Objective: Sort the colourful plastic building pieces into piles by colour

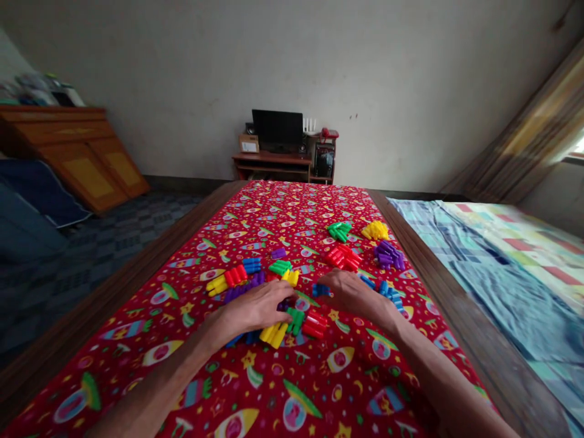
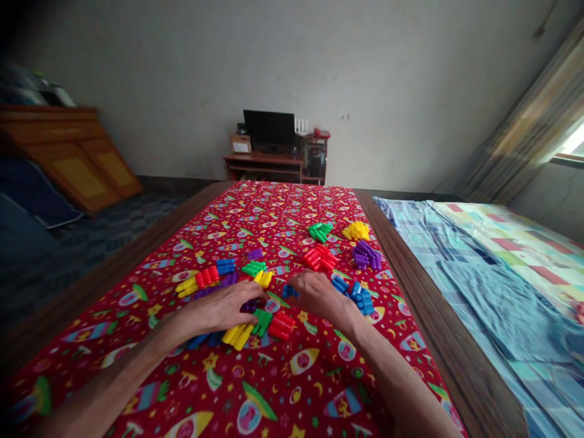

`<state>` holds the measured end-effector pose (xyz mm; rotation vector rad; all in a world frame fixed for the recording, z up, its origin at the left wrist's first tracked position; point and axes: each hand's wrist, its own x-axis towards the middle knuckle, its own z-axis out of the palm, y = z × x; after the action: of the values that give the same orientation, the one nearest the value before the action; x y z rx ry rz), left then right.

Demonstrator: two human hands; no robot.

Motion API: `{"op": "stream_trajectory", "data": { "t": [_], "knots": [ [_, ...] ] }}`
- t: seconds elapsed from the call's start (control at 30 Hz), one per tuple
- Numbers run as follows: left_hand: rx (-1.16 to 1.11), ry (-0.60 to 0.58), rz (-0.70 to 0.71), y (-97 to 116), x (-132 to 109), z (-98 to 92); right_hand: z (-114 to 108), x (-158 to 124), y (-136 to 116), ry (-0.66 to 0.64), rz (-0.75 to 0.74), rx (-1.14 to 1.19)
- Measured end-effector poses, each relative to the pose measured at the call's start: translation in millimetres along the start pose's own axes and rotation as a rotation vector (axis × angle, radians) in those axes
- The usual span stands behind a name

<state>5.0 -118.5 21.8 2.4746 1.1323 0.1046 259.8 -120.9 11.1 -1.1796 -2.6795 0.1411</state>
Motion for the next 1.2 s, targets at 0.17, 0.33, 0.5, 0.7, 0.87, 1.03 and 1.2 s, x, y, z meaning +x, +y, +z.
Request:
{"op": "stream_trajectory", "data": {
  "t": [0.17,0.33,0.5,0.7,0.87,1.03,1.2],
  "knots": [
    [0.057,-0.042,-0.023,10.6,-2.6,-0.4,-47.7,-14.1,20.6,-0.17,0.392,-0.222],
    [0.015,-0.046,-0.033,6.9,2.5,0.6,-59.3,-21.2,25.7,-0.381,0.529,-0.251],
    [-0.055,-0.064,-0.011,6.9,1.4,-0.2,-64.8,-17.5,15.2,-0.415,0.603,-0.297],
    [0.072,-0.08,0.031,13.8,-0.4,5.6,-72.9,-21.9,5.0,-0.308,0.609,-0.318],
    [-0.004,0.135,-0.047,5.4,9.7,8.3,-44.9,-15.4,-15.7,0.049,0.15,0.022],
    [-0.156,0.374,-0.063,8.4,17.0,11.6,-11.1,6.3,-42.4,0.175,-0.081,0.349],
    [-0.156,0.476,-0.058,4.9,18.0,11.6,-19.6,12.3,-3.7,0.335,0.122,0.182]
  ]
}}
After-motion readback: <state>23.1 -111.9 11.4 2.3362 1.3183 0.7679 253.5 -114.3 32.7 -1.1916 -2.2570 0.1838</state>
